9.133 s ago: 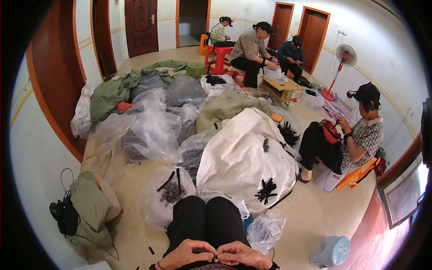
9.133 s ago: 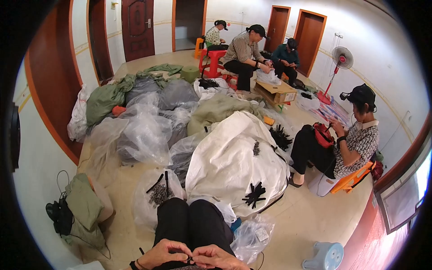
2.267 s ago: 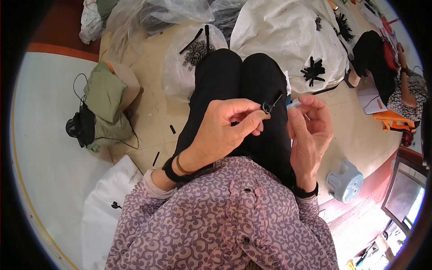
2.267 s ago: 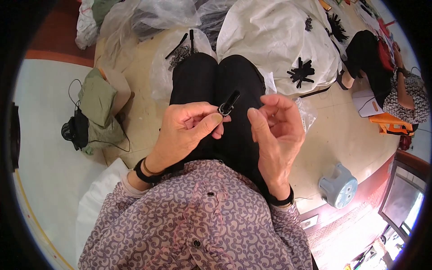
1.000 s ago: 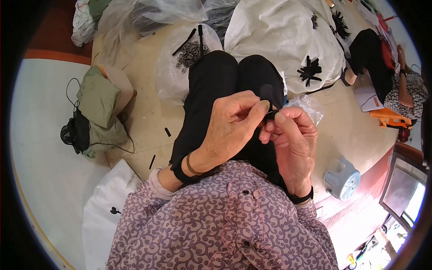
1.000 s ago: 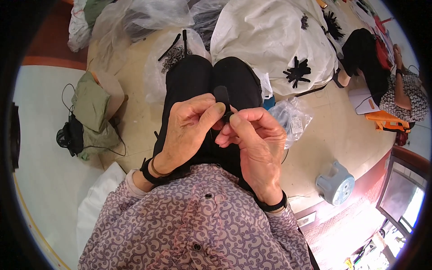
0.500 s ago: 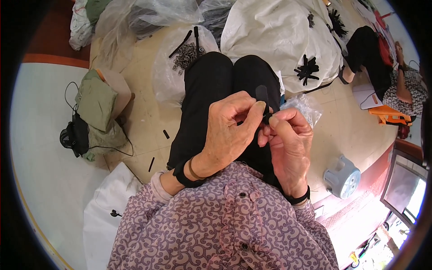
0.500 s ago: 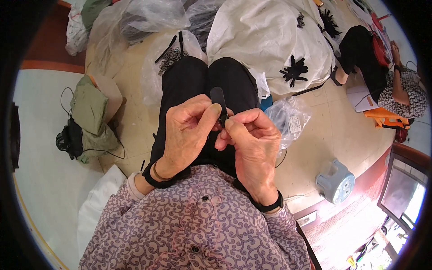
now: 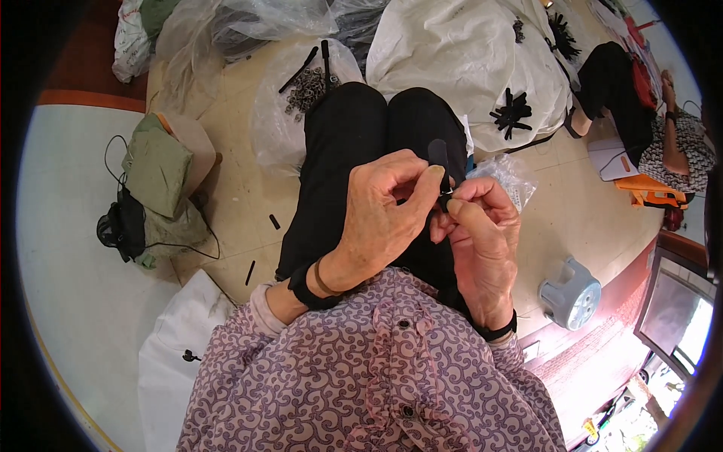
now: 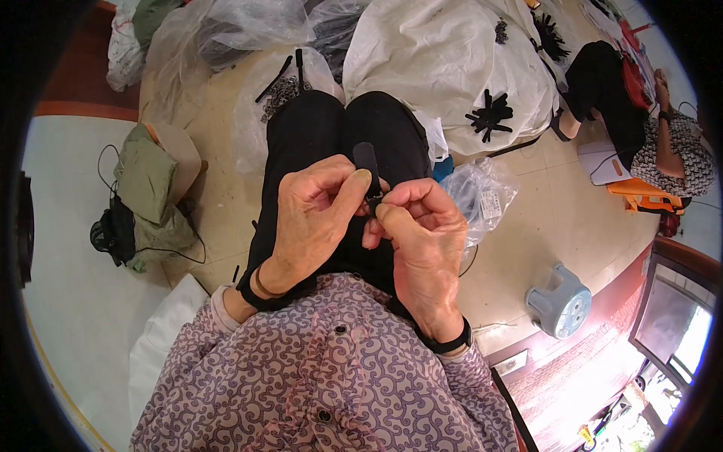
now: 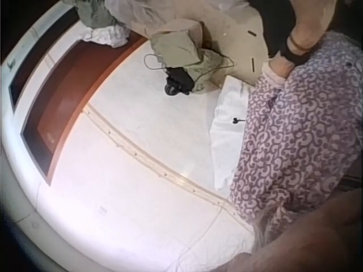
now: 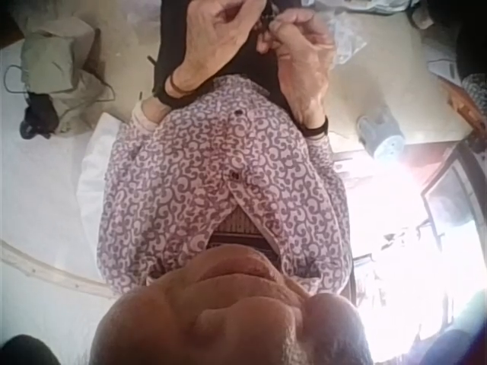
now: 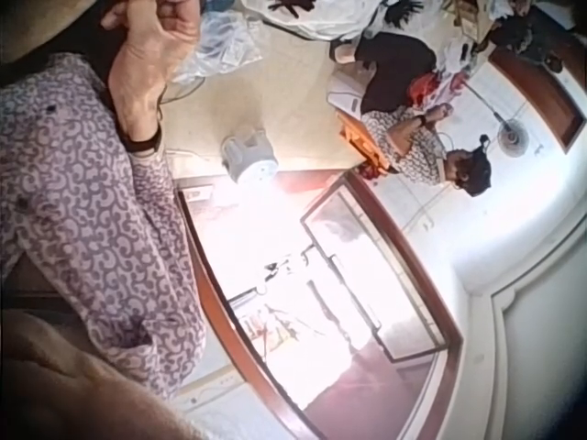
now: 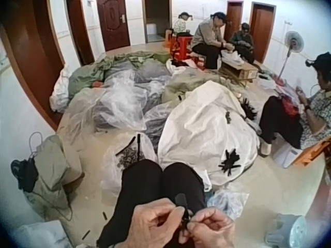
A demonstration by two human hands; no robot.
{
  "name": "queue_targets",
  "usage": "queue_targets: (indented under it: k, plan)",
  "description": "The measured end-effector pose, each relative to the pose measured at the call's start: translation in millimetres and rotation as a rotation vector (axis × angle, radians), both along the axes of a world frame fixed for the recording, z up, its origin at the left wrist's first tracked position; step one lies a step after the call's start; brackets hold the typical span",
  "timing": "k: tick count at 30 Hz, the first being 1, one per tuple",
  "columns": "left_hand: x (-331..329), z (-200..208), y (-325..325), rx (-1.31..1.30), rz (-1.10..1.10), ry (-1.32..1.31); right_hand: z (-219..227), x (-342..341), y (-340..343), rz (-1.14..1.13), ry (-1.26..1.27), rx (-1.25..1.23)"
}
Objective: Manually assembling buckles and small fasteners onto black shoe straps.
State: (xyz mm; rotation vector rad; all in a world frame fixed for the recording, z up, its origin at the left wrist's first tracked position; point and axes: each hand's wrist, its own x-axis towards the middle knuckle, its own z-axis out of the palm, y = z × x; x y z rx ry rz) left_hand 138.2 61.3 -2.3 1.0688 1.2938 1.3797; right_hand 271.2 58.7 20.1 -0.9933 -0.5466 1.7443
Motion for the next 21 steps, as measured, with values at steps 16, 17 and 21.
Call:
queue_targets:
  k: [16, 17, 21]
  plan:
    - [-1.6, -0.6, -2.7, 0.020, -0.026, 0.110, -1.4, 0.8, -2.4, -0.002, -0.021, -0.040]
    - [-2.4, 1.6, -3.3, 0.021, -0.026, 0.110, -0.7, 0.7, -1.9, -0.003, -0.021, -0.040]
    - [-4.4, 11.5, -4.9, 0.067, -0.035, 0.190, 2.5, -0.3, -0.7, 0.008, -0.037, -0.040]
